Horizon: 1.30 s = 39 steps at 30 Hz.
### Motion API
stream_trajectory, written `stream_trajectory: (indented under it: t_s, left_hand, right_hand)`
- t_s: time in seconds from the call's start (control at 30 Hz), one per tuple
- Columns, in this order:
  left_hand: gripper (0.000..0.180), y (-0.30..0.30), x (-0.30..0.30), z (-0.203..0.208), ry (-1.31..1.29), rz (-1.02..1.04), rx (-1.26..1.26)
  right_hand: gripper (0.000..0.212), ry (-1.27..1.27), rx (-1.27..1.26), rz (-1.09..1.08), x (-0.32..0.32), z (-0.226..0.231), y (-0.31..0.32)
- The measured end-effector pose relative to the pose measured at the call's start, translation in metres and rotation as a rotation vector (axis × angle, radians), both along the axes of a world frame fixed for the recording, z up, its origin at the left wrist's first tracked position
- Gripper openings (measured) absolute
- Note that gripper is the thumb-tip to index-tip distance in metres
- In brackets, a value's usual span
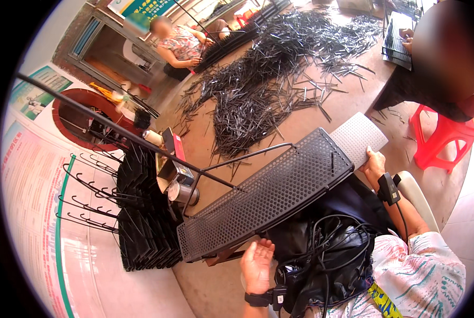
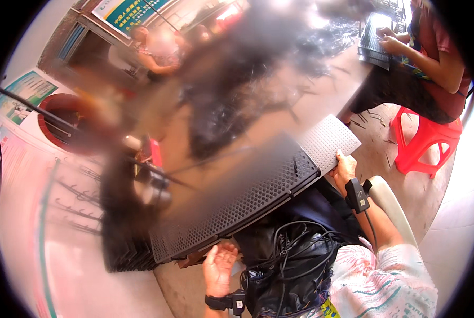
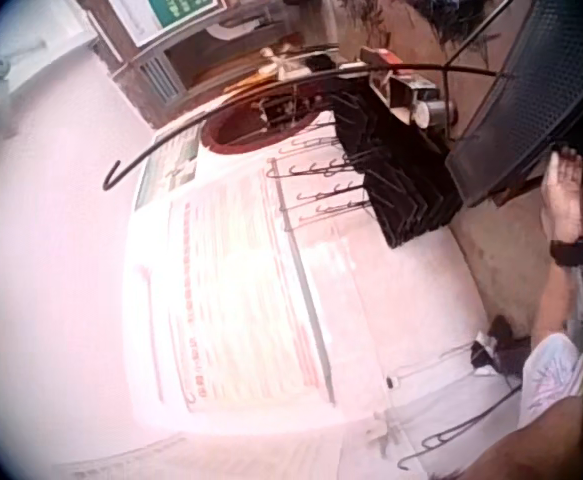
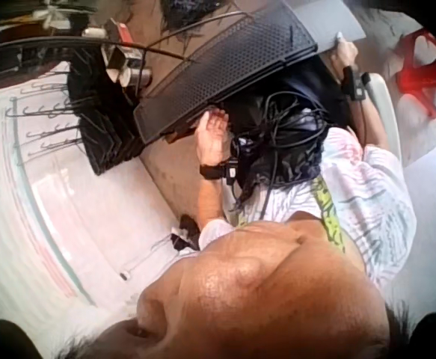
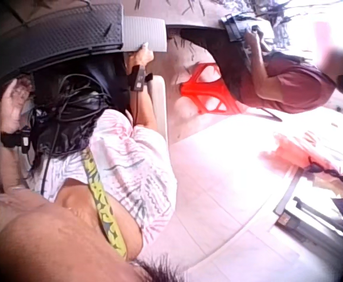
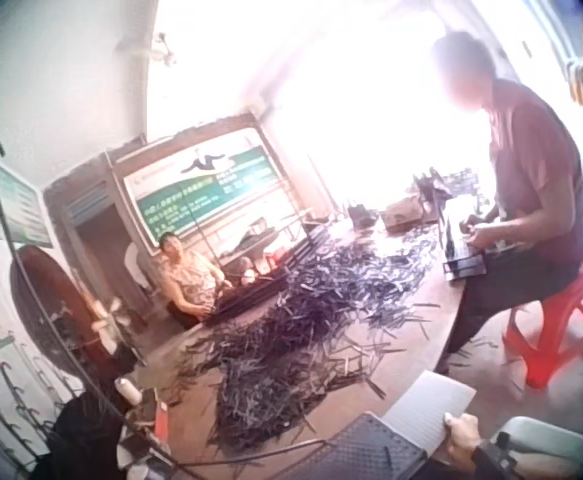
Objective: The person picks up thin black rods from a table and inserts them into holes in a perforated metal panel. They then gather a large bundle of the rods and sort through them by hand.
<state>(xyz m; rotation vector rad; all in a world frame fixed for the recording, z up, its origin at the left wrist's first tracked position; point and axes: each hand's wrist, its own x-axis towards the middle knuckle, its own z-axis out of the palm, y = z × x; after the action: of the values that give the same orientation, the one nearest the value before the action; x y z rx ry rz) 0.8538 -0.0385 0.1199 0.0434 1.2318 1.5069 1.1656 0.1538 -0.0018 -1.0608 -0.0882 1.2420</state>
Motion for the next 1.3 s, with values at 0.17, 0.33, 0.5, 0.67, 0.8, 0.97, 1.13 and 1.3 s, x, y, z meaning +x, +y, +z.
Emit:
stream_trajectory:
  t_s: [0.17,0.33,0.5,0.67,0.8,0.97,1.13,1.3]
  left_hand:
    - [0.046,-0.009,-0.009,-0.025,-0.208,0.071,-0.016]
    - [0.048,-0.008,-0.023,-0.036,-0.249,0.036,0.163]
    - [0.044,-0.010,-0.019,-0.032,-0.116,0.155,0.129]
    - [0.041,-0.019,-0.032,-0.038,-0.160,0.174,0.134]
    - [0.039,-0.018,-0.043,-0.055,-0.201,0.186,0.123]
    - [0.038,-0.026,-0.057,-0.074,-0.172,0.183,0.159]
    - [0.042,-0.035,-0.069,-0.084,-0.109,0.153,0.158]
    - [0.040,-0.047,-0.080,-0.101,-0.155,0.209,0.144]
  right_hand:
    - [0.021,0.119,-0.050,-0.017,-0.003,0.017,-0.013]
    - [0.022,0.182,-0.053,0.107,-0.028,0.039,-0.042]
    - [0.031,0.178,-0.119,0.634,-0.027,0.044,-0.068]
    - [0.020,-0.450,-0.097,1.175,-0.027,0.102,-0.096]
    - [0.007,-1.274,0.343,0.475,0.001,0.091,-0.063]
    - [0.024,-1.940,0.274,0.278,0.028,0.027,-0.026]
    - [0.033,-1.076,-0.019,0.745,0.000,0.008,-0.025]
    - [0.039,-0.818,-0.098,0.874,-0.002,-0.020,-0.024]
